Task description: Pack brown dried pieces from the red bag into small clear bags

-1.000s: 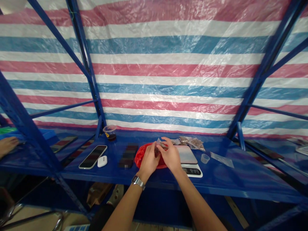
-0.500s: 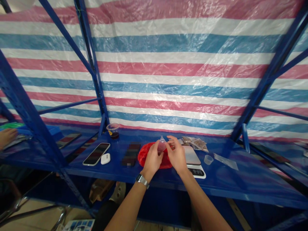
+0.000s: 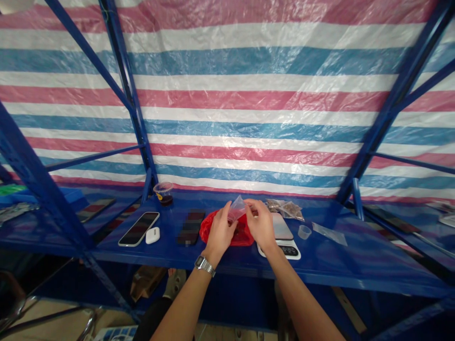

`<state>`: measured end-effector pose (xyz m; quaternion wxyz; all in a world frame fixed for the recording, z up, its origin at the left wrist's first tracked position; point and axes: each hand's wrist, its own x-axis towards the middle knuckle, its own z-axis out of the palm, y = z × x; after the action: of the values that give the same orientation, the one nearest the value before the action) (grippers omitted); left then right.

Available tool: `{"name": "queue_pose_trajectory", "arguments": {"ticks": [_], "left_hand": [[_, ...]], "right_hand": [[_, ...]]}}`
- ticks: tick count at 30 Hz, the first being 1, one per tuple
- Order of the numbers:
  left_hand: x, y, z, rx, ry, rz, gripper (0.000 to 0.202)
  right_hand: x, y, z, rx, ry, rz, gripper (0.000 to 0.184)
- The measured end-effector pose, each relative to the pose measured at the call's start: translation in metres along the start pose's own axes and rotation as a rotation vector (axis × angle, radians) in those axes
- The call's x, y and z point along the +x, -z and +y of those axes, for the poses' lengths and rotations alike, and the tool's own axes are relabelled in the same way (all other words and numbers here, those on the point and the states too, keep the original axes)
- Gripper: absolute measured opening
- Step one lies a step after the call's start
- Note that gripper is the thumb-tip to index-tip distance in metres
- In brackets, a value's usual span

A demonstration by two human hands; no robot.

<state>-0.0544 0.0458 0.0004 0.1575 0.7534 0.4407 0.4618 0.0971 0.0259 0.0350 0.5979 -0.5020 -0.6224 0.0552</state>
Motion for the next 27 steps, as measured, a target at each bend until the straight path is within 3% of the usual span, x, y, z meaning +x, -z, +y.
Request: {"name": "queue_pose_trajectory", "arguments": {"ticks": [4,8,10,14,17,20,23,27], "left_hand": [[-0.003,0.013,0.009,0.049,-0.083,0.030,0.067],[-0.009,0.026,0.017,0.103,-0.120,0.050,0.052],[-0.012,0.032,0.018,0.129,-0.152,0.064,0.047],[-0.014,0.037,0.016,0.176,-0.200,0.098,0.041],[-0.013,0.037,0.017,0.186,-0.218,0.118,0.040],[-0.013,0.035,0.020,0.180,-0.223,0.131,0.040],[-0.012,0.031,0.025,0.171,-0.223,0.126,0.039],[-0.011,0.025,0.031,0.150,-0.203,0.121,0.040]], "right_hand": [[0.021,0.045,0.021,-0.147,-0.027,0.306,0.033],[0.031,0.120,0.068,-0.448,-0.287,0.614,0.042],[0.023,0.156,0.093,-0.595,-0.437,0.640,0.045],[-0.008,0.201,0.128,-0.749,-0.720,0.404,0.046],[-0.024,0.210,0.137,-0.848,-0.755,0.310,0.043],[-0.020,0.202,0.134,-0.997,-0.645,0.288,0.046],[-0.003,0.182,0.126,-0.979,-0.465,0.216,0.040],[0.016,0.143,0.119,-0.923,-0.255,-0.027,0.032]]}}
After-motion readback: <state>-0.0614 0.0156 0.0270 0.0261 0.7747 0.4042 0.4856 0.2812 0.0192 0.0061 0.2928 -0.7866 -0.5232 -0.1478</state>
